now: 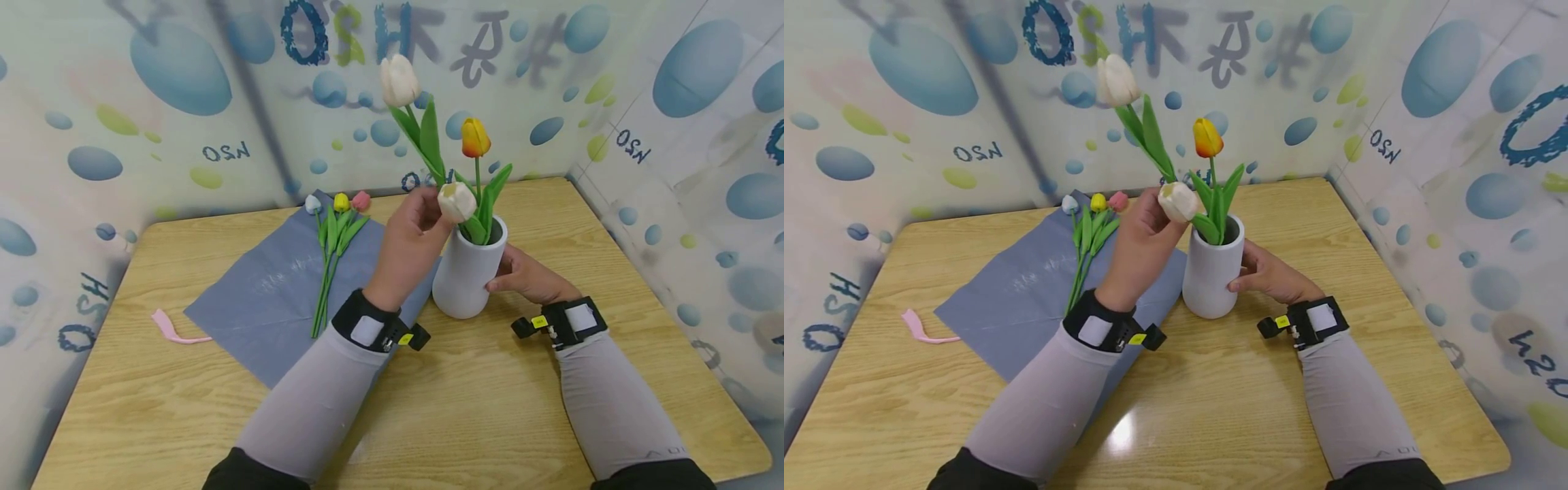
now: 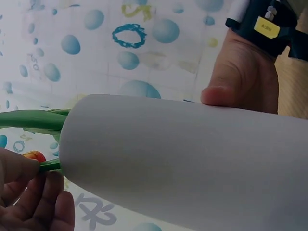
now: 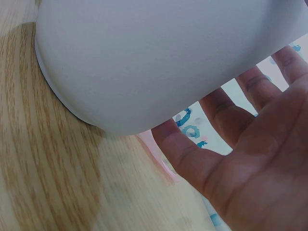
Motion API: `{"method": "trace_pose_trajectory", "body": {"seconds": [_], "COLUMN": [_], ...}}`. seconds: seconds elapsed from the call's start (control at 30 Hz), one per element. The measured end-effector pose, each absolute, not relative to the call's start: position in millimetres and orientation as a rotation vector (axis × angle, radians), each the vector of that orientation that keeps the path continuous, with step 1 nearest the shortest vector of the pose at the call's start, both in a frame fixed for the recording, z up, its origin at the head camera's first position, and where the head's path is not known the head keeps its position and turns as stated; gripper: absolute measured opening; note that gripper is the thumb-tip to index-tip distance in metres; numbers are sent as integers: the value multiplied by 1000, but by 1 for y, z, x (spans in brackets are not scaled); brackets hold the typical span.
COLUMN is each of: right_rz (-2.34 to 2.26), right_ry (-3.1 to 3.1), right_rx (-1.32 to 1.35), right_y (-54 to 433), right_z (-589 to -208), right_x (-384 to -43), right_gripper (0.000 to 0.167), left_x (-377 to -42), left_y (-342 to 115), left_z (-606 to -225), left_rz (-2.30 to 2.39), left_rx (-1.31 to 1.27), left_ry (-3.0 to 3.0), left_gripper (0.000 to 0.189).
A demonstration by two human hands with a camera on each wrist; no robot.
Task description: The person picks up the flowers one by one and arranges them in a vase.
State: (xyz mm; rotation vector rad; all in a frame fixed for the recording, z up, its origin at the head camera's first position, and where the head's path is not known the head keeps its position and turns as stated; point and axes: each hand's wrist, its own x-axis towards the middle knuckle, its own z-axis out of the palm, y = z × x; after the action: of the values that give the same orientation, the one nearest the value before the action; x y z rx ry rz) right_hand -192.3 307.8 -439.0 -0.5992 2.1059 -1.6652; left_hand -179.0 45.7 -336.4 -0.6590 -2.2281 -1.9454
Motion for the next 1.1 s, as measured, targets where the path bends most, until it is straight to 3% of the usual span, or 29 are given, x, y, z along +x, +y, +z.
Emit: {"method": "trace_pose_trajectory", "body": {"seconds": [0.63,1.1], "right_rz": [-1681,-1673], "right_ry": [2085,2094], "right_rx": [-613,-610], "right_y": [308,308], "right_z": [-440,-440], "right_x": [-192,-193], "right_gripper": [87,87], "left_x": [-180,-182], "left_y": [44,37], "left_z": [-342,-346], "left_rz": [-1587,-1633], "left_rx": [-746,-697], "left_ry": [-2429,-2387], "left_gripper": [16,21]}}
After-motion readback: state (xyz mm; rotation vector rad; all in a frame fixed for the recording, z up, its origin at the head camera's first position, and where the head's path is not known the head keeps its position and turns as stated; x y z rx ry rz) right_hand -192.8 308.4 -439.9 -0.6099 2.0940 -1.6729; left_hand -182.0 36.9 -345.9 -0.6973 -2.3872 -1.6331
